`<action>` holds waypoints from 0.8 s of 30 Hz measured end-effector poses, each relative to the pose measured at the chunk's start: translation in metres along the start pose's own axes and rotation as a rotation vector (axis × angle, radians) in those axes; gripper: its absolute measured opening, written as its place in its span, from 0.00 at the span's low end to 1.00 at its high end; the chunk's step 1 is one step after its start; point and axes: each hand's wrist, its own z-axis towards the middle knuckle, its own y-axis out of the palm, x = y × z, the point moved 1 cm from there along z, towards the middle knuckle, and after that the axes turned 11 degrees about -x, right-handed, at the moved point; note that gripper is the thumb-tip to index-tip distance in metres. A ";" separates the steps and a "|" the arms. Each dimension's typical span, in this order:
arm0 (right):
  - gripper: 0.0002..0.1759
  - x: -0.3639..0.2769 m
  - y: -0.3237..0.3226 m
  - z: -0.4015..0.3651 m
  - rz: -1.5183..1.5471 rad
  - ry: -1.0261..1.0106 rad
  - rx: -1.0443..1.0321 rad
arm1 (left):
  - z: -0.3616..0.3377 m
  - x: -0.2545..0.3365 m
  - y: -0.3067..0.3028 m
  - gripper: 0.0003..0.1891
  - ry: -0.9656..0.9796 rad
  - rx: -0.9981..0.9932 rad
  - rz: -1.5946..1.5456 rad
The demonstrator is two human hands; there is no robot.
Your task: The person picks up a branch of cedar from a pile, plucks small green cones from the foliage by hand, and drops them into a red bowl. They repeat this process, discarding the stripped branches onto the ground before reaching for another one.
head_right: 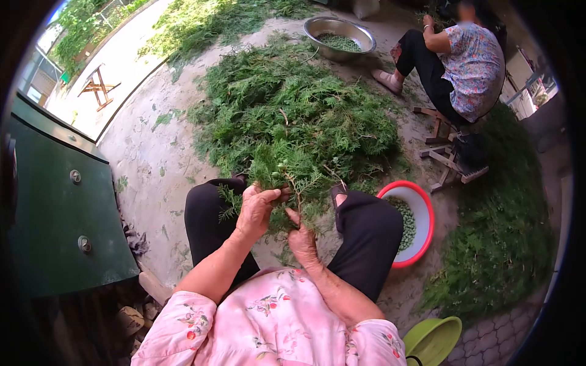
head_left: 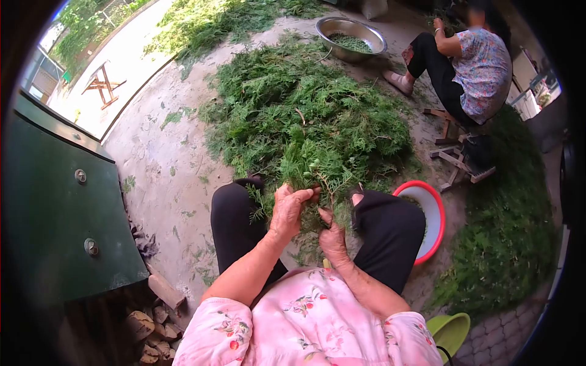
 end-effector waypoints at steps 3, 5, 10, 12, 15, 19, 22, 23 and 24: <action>0.25 0.015 0.005 -0.002 0.185 0.078 0.013 | -0.002 0.007 -0.005 0.08 -0.119 0.055 -0.369; 0.16 0.019 0.004 -0.003 0.242 0.064 0.011 | 0.001 0.003 -0.020 0.08 -0.125 0.046 -0.365; 0.16 0.009 0.003 -0.003 0.258 0.060 0.031 | -0.001 0.002 -0.016 0.09 -0.075 -0.034 -0.422; 0.15 0.014 0.003 -0.004 0.256 0.071 0.054 | -0.004 0.004 -0.012 0.10 -0.034 0.004 -0.400; 0.15 0.015 0.003 -0.003 0.301 0.090 0.008 | -0.009 0.014 -0.005 0.11 0.046 -0.003 -0.396; 0.16 0.020 0.006 -0.006 0.421 0.141 -0.001 | -0.003 0.020 -0.012 0.12 0.229 -0.014 -0.366; 0.18 0.010 0.002 -0.006 0.382 0.130 -0.013 | 0.001 0.024 -0.016 0.12 0.254 0.007 -0.430; 0.18 0.008 0.001 -0.005 0.342 0.127 -0.020 | 0.001 0.026 -0.016 0.12 0.208 0.037 -0.468; 0.18 0.010 0.001 -0.005 0.344 0.130 -0.021 | 0.002 0.027 -0.017 0.12 0.207 0.039 -0.467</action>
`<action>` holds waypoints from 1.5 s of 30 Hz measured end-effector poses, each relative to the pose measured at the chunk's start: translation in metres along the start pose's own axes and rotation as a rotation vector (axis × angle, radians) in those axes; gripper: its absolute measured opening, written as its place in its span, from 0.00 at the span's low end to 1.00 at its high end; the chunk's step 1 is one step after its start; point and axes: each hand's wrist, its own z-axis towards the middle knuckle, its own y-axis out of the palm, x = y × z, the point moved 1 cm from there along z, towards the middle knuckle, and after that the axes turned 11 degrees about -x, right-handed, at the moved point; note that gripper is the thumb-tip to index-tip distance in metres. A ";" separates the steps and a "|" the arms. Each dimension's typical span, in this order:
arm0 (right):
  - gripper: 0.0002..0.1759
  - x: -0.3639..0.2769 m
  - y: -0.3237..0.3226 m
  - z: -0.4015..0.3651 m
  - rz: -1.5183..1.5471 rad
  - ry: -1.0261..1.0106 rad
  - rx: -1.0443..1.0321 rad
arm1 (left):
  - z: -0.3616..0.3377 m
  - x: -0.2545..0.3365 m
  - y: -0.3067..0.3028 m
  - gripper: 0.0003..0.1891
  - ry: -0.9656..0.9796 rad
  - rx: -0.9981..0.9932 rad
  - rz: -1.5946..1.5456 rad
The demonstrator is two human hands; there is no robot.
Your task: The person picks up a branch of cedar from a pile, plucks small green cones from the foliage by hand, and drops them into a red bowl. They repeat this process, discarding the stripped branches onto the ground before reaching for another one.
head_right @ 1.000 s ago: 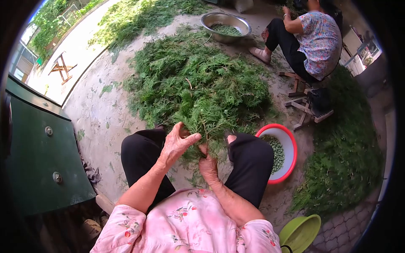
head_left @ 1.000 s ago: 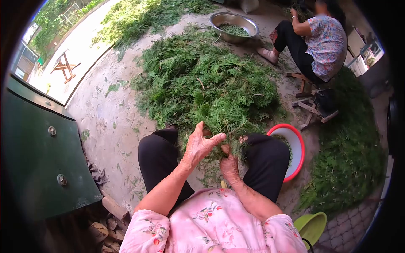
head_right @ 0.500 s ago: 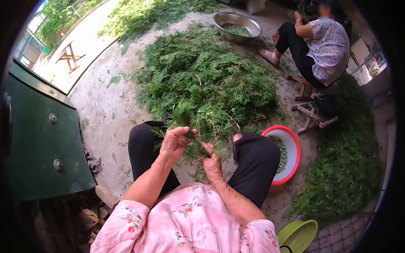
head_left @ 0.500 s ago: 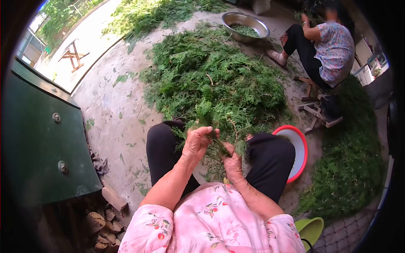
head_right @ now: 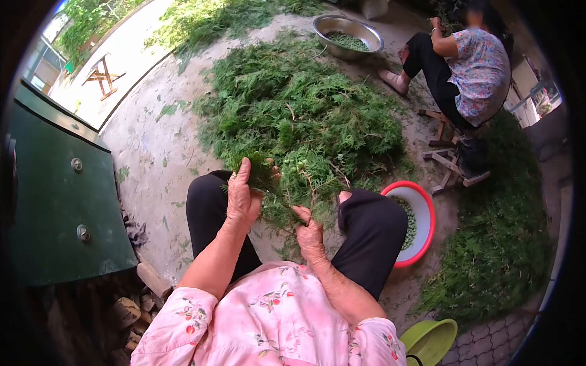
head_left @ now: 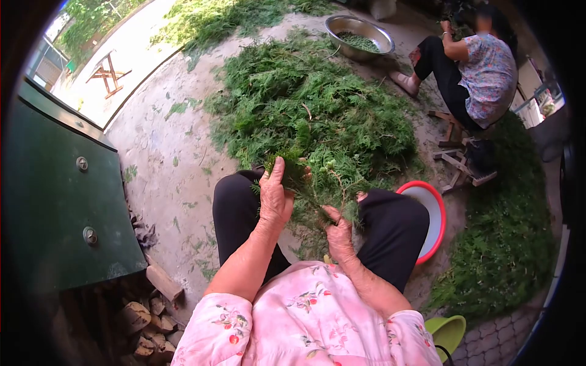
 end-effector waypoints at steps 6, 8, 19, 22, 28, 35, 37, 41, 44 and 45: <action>0.19 -0.014 -0.003 -0.003 0.251 0.030 0.012 | 0.005 0.002 -0.013 0.14 -0.248 0.026 0.345; 0.22 -0.003 -0.005 0.000 0.157 0.033 0.014 | 0.000 0.001 -0.006 0.12 -0.317 0.003 0.453; 0.23 -0.002 -0.009 -0.004 -0.408 -0.075 -0.107 | 0.009 -0.013 -0.001 0.15 -0.593 -0.222 0.593; 0.21 0.003 -0.009 -0.002 -0.420 -0.027 -0.147 | 0.004 -0.012 0.007 0.15 -0.515 -0.250 0.564; 0.18 0.009 -0.002 0.002 -0.339 0.054 -0.328 | -0.001 -0.010 0.013 0.09 -0.500 -0.248 0.359; 0.27 0.013 -0.013 0.002 -0.253 -0.196 -0.314 | -0.010 -0.019 0.014 0.07 -0.242 -0.206 0.487; 0.28 0.009 -0.034 0.007 -0.303 -0.087 -0.343 | -0.011 -0.018 0.011 0.08 -0.178 -0.204 0.580; 0.27 -0.044 -0.056 0.011 -0.444 0.095 -0.385 | -0.007 -0.024 0.002 0.08 0.027 -0.200 0.869; 0.22 -0.076 -0.057 0.009 -0.299 0.075 -0.352 | -0.012 -0.016 0.008 0.08 0.148 -0.207 1.091; 0.20 -0.082 -0.062 0.010 -0.268 -0.006 -0.241 | -0.013 -0.014 0.010 0.08 0.183 -0.208 1.170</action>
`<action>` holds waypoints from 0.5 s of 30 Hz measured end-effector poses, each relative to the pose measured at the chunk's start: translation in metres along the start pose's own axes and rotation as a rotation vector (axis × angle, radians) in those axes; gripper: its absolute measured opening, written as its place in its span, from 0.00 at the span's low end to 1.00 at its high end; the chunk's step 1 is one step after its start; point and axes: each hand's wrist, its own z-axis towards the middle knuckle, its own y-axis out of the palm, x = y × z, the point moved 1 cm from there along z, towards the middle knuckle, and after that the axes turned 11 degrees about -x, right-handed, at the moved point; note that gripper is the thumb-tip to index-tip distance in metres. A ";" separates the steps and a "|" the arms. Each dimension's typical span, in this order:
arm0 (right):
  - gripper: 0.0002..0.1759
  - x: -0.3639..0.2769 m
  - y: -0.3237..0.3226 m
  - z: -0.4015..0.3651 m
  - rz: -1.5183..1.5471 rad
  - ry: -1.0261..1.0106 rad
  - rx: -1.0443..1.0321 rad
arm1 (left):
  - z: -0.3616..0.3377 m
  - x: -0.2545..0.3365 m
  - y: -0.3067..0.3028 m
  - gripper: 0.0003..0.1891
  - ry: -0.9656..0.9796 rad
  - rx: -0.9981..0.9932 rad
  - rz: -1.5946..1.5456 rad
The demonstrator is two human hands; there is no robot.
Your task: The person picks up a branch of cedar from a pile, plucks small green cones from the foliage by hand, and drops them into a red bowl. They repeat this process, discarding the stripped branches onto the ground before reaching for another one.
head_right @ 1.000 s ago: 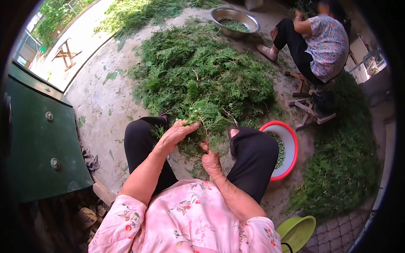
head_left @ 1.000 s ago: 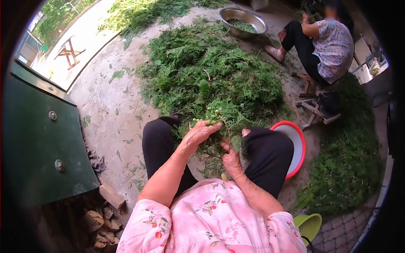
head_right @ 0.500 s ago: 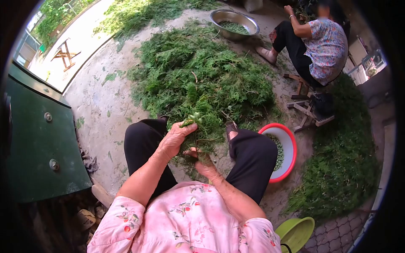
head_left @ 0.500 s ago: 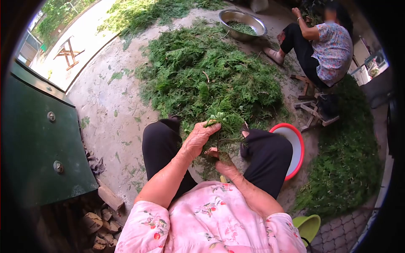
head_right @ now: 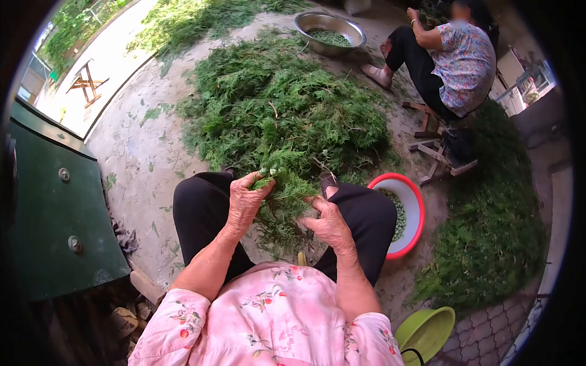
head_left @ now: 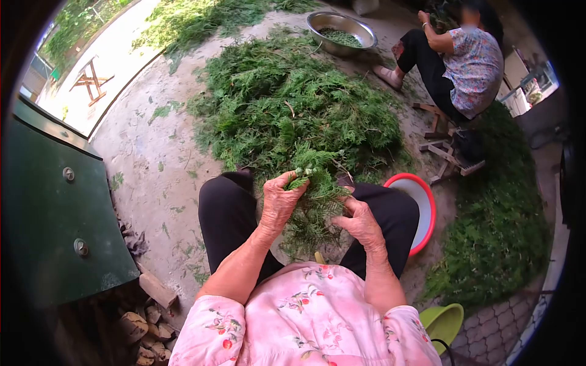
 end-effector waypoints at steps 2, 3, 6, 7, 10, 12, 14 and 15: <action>0.14 -0.014 -0.008 -0.002 0.074 0.005 0.328 | -0.001 -0.007 0.002 0.08 0.022 -0.021 0.027; 0.11 -0.031 -0.009 0.000 0.133 -0.059 0.454 | -0.002 -0.010 0.005 0.08 0.044 -0.045 0.053; 0.08 -0.057 0.001 0.003 0.143 -0.163 0.445 | -0.006 -0.012 0.009 0.09 0.076 -0.083 0.144; 0.08 -0.063 0.008 0.007 0.045 -0.183 0.420 | -0.007 -0.013 0.011 0.09 0.083 -0.093 0.200; 0.13 -0.055 0.020 0.024 -0.279 -0.275 0.357 | -0.010 -0.016 0.012 0.11 0.109 -0.092 0.237; 0.14 -0.045 0.022 0.029 -0.383 -0.328 0.350 | -0.011 -0.015 0.012 0.11 0.102 -0.112 0.255; 0.15 -0.040 0.022 0.029 -0.327 -0.296 0.310 | -0.013 -0.018 0.012 0.12 0.093 -0.129 0.271; 0.15 -0.039 0.021 0.029 -0.325 -0.293 0.309 | -0.013 -0.021 0.012 0.13 0.141 -0.108 0.265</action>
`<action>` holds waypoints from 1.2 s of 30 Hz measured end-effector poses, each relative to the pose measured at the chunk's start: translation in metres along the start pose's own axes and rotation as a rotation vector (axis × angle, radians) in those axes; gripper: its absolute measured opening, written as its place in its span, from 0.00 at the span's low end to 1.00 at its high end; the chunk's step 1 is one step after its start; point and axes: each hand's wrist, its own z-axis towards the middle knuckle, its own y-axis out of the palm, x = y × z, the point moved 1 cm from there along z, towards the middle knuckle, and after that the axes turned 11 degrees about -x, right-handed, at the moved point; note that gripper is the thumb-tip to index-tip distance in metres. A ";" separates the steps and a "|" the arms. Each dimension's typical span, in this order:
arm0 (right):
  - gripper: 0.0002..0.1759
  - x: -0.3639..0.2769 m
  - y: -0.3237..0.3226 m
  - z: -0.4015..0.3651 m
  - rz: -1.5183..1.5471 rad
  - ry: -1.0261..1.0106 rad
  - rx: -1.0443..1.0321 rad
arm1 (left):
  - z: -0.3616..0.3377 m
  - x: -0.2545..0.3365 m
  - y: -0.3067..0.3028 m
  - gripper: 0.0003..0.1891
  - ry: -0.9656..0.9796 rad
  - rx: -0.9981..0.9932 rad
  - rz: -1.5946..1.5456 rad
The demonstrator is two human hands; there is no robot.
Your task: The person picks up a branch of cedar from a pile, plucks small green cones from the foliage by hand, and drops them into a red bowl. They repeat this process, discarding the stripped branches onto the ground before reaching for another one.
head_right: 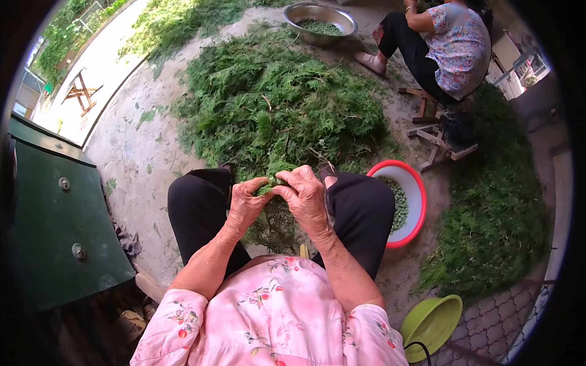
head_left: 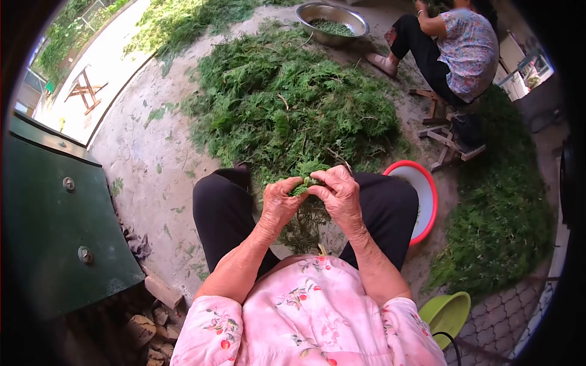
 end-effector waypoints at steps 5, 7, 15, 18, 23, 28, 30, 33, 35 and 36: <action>0.07 0.009 0.005 -0.006 0.049 0.004 0.045 | 0.001 0.013 -0.003 0.14 -0.050 -0.056 -0.076; 0.06 0.010 0.001 -0.007 0.358 0.222 -0.007 | 0.001 0.016 -0.005 0.12 -0.226 -0.154 -0.180; 0.11 0.013 -0.009 -0.006 1.107 0.331 -0.041 | 0.001 0.011 0.002 0.08 -0.247 -0.133 -0.241; 0.15 0.014 -0.009 -0.007 0.993 0.351 -0.082 | 0.001 0.007 0.005 0.08 -0.200 -0.137 -0.177; 0.18 0.011 -0.004 -0.001 0.138 0.073 -0.178 | 0.001 -0.001 0.007 0.12 -0.108 -0.133 -0.036; 0.11 0.010 0.005 -0.002 -0.034 -0.003 0.024 | 0.000 0.007 0.004 0.11 -0.144 -0.155 -0.100; 0.08 0.006 0.013 -0.007 0.107 0.079 0.097 | 0.000 0.008 0.003 0.11 -0.201 -0.178 -0.152; 0.06 0.021 0.006 -0.004 0.531 0.261 0.210 | 0.001 0.017 -0.003 0.10 -0.315 -0.199 -0.292; 0.07 0.028 -0.004 -0.001 0.979 0.311 0.247 | 0.000 0.015 -0.004 0.09 -0.375 -0.198 -0.378; 0.07 0.021 -0.008 0.003 1.102 0.271 0.289 | 0.000 0.009 -0.002 0.09 -0.388 -0.171 -0.486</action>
